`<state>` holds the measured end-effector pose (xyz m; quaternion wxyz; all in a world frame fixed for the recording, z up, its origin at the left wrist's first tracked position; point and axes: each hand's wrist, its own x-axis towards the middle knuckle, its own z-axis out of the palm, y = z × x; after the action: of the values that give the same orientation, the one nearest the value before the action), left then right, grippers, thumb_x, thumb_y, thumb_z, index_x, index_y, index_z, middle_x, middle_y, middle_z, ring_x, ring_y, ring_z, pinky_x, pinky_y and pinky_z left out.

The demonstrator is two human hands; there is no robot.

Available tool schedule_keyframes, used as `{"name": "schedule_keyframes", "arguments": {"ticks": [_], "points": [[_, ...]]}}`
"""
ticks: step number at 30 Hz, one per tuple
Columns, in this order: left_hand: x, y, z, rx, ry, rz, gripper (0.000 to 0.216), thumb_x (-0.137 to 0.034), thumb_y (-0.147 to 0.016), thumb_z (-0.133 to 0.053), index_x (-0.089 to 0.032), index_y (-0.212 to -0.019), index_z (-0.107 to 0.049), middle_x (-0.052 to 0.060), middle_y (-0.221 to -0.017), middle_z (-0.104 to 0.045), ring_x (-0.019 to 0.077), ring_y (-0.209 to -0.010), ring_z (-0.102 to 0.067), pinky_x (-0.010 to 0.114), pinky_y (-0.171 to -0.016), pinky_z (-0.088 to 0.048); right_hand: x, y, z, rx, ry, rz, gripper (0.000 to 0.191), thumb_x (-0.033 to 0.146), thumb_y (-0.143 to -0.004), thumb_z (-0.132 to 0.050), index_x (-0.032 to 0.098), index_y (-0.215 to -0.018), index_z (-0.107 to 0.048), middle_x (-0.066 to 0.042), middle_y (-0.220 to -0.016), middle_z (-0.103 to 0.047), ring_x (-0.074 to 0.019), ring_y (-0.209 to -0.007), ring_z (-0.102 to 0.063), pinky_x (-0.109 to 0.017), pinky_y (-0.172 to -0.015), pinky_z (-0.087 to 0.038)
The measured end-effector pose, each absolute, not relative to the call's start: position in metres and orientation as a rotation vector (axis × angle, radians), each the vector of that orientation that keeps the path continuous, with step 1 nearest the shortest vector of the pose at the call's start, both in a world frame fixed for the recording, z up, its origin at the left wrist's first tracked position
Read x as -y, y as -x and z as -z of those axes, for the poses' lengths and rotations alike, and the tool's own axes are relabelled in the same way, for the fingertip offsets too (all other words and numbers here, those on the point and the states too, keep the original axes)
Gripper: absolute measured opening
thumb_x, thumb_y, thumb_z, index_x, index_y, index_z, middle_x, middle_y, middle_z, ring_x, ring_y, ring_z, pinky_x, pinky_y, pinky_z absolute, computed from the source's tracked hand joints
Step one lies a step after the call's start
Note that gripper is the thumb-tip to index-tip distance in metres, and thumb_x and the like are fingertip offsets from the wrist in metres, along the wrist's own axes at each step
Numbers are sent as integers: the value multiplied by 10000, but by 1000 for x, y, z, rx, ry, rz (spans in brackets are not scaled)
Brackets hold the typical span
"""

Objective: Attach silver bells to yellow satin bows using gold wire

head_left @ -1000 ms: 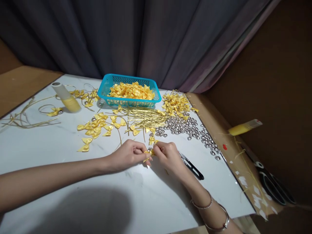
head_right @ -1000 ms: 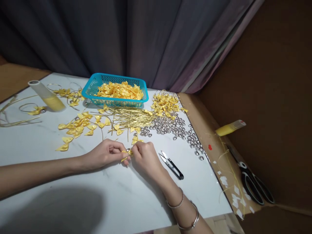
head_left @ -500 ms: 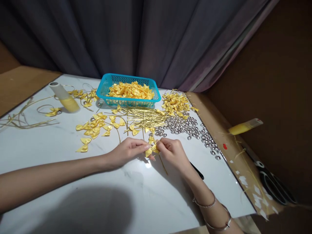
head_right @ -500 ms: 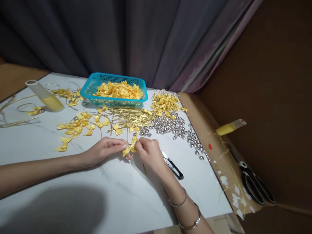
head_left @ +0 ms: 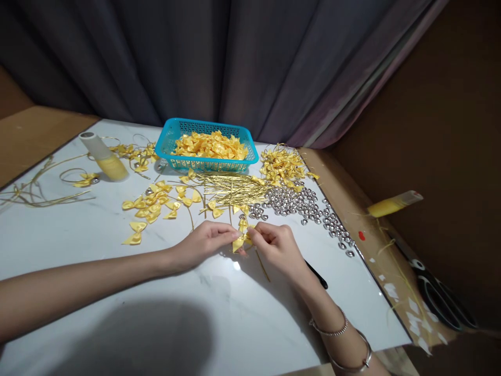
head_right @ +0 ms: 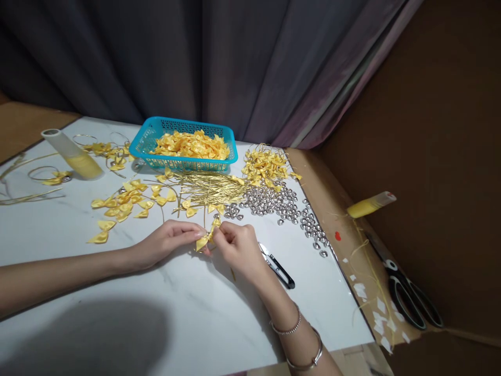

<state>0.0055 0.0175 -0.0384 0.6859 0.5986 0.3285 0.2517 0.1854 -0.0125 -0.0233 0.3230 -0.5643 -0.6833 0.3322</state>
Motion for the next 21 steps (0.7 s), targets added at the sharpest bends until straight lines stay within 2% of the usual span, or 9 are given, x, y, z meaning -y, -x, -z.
{"name": "schedule_keyframes", "arguments": {"ticks": [8, 11, 13, 16, 18, 19, 21], "points": [[-19, -6, 37, -762, -1359, -557, 304, -362, -870, -521, -128, -752, -675, 57, -774, -680, 153, -731, -592, 269, -717, -442, 14, -186, 21, 1888, 1438, -862, 337, 295, -881, -446, 184, -563, -426, 65, -481, -349, -72, -455, -265, -219, -457, -230], [-21, -6, 39, -834, -1544, -572, 318, -367, -866, -509, -147, -656, -603, 40, -702, -619, 160, -706, -557, 292, -714, -427, 12, -189, 20, 1923, 1414, -828, 329, 304, -888, -457, 184, -583, -428, 64, -507, -332, -76, -481, -304, -217, -475, -248], [-22, -6, 42, -878, -1739, -656, 274, -337, -833, -546, -166, -621, -528, 32, -742, -583, 171, -762, -537, 306, -749, -415, 12, -191, 18, 1937, 1396, -885, 326, 310, -888, -463, 181, -589, -442, 61, -513, -359, -77, -490, -327, -216, -481, -261], [-23, -6, 46, -900, -1849, -775, 139, -293, -781, -607, -187, -792, -518, 61, -1019, -578, 207, -966, -522, 321, -815, -410, 12, -191, 14, 1967, 1373, -1029, 306, 313, -888, -463, 170, -623, -511, 51, -525, -414, -81, -497, -354, -216, -482, -275], [-22, -6, 47, -862, -1825, -759, 261, -272, -773, -620, -205, -1003, -516, 78, -1158, -549, 220, -1060, -509, 333, -850, -415, 13, -191, 12, 1979, 1357, -1120, 301, 310, -893, -459, 160, -651, -555, 43, -535, -442, -84, -504, -374, -217, -488, -286], [-22, -6, 47, -818, -1827, -731, 316, -261, -777, -618, -209, -1071, -515, 78, -1166, -555, 221, -1076, -511, 340, -871, -414, 13, -191, 11, 1973, 1345, -1158, 307, 313, -896, -459, 158, -653, -564, 41, -536, -447, -84, -506, -381, -217, -490, -290], [-22, -6, 47, -704, -1860, -674, 269, -248, -796, -601, -203, -1060, -572, 67, -1086, -600, 215, -1053, -534, 351, -909, -410, 14, -191, 10, 1937, 1320, -1231, 323, 333, -903, -464, 156, -654, -568, 38, -543, -457, -83, -510, -389, -215, -490, -297]]}}
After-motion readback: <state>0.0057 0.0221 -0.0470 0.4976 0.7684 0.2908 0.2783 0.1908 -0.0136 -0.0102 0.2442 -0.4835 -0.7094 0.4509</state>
